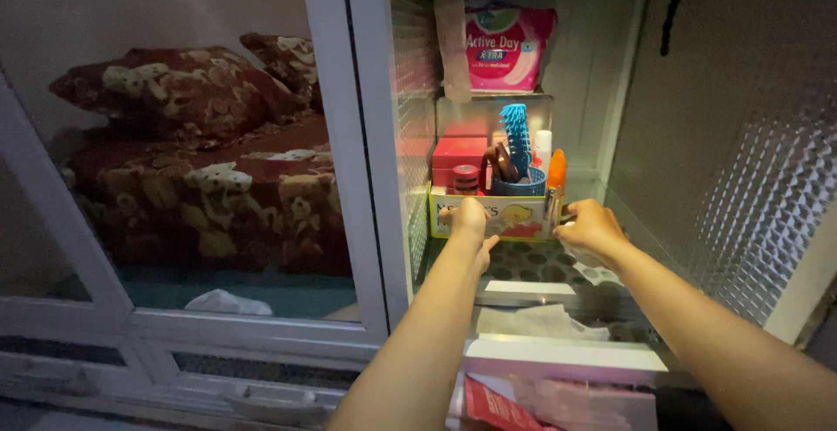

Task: The person wipes and arranges personal care items inside a white cabinet with glass doors. They handle a small bottle, a pink pen, a blue hairbrush, and an orange comb, placing them into a blue basket and a metal tin on the shelf. The person also moves a plastic container and a box of tissues within the cabinet.

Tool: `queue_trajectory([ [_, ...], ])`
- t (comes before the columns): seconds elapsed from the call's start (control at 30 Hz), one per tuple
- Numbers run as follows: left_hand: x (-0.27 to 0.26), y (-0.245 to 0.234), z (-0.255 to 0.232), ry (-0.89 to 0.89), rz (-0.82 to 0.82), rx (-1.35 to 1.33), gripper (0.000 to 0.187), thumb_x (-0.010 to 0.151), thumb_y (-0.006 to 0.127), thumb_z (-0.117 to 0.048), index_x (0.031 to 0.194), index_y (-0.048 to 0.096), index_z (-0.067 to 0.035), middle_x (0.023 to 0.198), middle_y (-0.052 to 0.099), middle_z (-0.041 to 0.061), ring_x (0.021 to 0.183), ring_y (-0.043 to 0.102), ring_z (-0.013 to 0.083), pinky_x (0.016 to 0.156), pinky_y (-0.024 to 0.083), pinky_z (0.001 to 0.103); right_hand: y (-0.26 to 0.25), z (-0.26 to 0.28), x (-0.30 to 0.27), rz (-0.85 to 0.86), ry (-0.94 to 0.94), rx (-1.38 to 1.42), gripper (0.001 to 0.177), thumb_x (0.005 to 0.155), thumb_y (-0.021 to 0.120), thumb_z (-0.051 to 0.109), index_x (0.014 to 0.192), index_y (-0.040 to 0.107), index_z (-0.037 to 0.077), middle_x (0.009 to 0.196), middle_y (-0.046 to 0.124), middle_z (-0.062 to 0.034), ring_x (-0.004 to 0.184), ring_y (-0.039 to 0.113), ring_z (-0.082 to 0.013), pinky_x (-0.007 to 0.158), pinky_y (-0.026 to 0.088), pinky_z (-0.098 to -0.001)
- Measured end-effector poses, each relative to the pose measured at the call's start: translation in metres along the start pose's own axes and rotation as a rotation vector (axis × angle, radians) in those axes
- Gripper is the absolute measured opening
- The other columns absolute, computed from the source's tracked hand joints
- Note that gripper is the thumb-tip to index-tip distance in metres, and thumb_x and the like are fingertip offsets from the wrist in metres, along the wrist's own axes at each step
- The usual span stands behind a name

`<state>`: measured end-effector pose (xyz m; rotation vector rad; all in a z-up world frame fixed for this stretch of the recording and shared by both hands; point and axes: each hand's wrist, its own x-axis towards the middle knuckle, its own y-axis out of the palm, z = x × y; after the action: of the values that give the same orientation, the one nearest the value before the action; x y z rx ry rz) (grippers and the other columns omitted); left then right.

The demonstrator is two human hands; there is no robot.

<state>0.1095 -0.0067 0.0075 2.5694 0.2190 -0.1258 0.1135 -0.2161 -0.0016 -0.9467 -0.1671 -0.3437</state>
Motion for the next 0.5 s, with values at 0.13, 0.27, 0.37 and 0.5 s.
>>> queue_trajectory([
  [0.13, 0.020, 0.003, -0.004, -0.011, -0.021, -0.005, 0.097, 0.072, 0.049, -0.007, 0.157, 0.004, -0.020, 0.146, 0.040, 0.018, 0.130, 0.049, 0.0369, 0.108, 0.040, 0.066, 0.008, -0.004, 0.017, -0.019, -0.026, 0.019, 0.053, 0.076, 0.085, 0.025, 0.127, 0.074, 0.018, 0.113, 0.078, -0.0150, 0.107, 0.074, -0.0318, 0.097, 0.055, -0.0433],
  [0.27, 0.043, 0.006, -0.001, 0.002, -0.020, -0.002, 0.096, 0.076, 0.048, -0.010, 0.158, 0.001, -0.019, 0.149, 0.039, 0.019, 0.132, 0.048, 0.0367, 0.110, 0.038, 0.068, 0.011, -0.003, 0.029, -0.027, -0.040, -0.024, 0.049, 0.078, 0.084, 0.026, 0.125, 0.075, 0.019, 0.114, 0.078, -0.0128, 0.109, 0.073, -0.0317, 0.099, 0.055, -0.0441],
  [0.37, 0.058, 0.008, 0.001, 0.015, -0.017, 0.004, 0.094, 0.078, 0.047, -0.013, 0.159, -0.001, -0.018, 0.151, 0.038, 0.019, 0.133, 0.048, 0.0366, 0.111, 0.036, 0.069, 0.012, 0.002, 0.031, -0.023, 0.002, -0.009, 0.046, 0.079, 0.083, 0.025, 0.125, 0.075, 0.022, 0.113, 0.078, -0.0107, 0.109, 0.073, -0.0315, 0.098, 0.054, -0.0450],
  [0.5, 0.070, 0.014, 0.003, 0.028, -0.035, 0.011, 0.091, 0.083, 0.046, -0.017, 0.161, -0.002, -0.018, 0.155, 0.035, 0.019, 0.136, 0.046, 0.0370, 0.112, 0.033, 0.071, 0.012, 0.003, 0.034, 0.010, 0.020, 0.010, 0.043, 0.082, 0.080, 0.027, 0.125, 0.076, 0.025, 0.110, 0.080, -0.0093, 0.109, 0.074, -0.0303, 0.100, 0.053, -0.0449],
])
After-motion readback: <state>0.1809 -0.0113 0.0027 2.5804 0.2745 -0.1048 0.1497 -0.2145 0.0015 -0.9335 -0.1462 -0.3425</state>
